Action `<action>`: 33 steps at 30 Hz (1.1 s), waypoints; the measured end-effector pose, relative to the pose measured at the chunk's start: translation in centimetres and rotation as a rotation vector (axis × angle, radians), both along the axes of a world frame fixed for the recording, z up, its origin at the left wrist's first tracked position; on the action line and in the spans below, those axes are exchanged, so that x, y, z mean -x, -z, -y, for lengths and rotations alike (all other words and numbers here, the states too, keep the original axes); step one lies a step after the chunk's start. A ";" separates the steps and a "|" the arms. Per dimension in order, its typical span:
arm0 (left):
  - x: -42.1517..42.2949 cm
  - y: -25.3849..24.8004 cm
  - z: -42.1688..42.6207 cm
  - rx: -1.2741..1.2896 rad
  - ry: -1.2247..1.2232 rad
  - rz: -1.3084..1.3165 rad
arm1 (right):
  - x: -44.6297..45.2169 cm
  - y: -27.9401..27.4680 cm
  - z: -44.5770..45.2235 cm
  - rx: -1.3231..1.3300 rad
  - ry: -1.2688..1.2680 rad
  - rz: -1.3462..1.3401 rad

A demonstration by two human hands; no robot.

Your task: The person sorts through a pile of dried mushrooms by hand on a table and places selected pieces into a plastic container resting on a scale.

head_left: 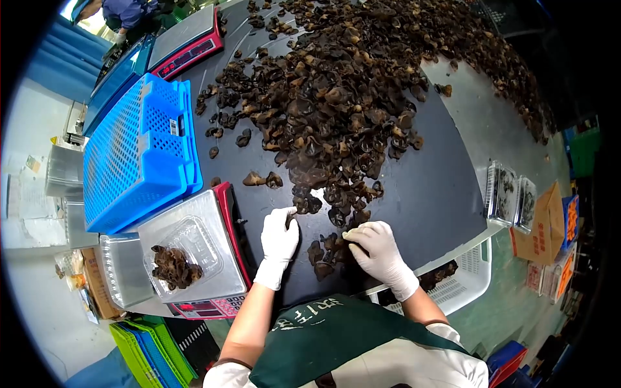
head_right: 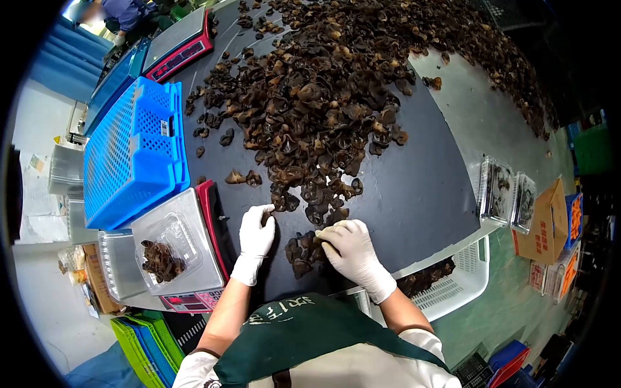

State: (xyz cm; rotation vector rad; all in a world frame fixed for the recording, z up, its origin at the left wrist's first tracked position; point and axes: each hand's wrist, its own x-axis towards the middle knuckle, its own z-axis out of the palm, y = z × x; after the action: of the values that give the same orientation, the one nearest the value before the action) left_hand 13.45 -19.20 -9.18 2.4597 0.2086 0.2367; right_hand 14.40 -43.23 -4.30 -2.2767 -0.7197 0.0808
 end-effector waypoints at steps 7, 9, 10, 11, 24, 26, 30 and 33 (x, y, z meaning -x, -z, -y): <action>-1.1 0.0 0.8 0.045 0.024 -0.049 | -0.7 -1.3 0.2 -0.065 0.000 0.071; -1.5 0.9 0.1 0.041 0.002 0.052 | -1.2 -1.7 1.2 -0.109 0.022 0.064; -1.5 1.2 -0.5 0.068 -0.010 0.086 | -1.5 -2.0 1.9 -0.150 0.038 0.056; -1.4 1.5 -0.9 0.119 -0.033 0.109 | -1.7 -2.5 2.9 -0.194 0.077 0.070; 2.3 -5.8 6.5 0.230 0.679 0.030 | -0.9 -5.9 9.8 0.064 0.375 0.152; 1.7 -5.8 5.8 -0.048 0.559 -0.109 | -1.1 -3.9 7.9 -0.057 0.189 0.072; 1.7 -2.6 2.2 -0.214 0.395 -0.091 | 1.3 0.6 3.1 0.199 0.097 0.163; 2.7 -2.4 0.3 -0.132 0.221 -0.152 | 2.2 1.7 3.7 0.159 0.142 -0.079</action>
State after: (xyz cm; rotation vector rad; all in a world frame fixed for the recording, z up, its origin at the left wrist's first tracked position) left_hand 10.74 -19.52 -6.78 2.6077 -0.0159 -0.0328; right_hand 12.18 -46.94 -6.04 -2.4544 -0.5255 0.1651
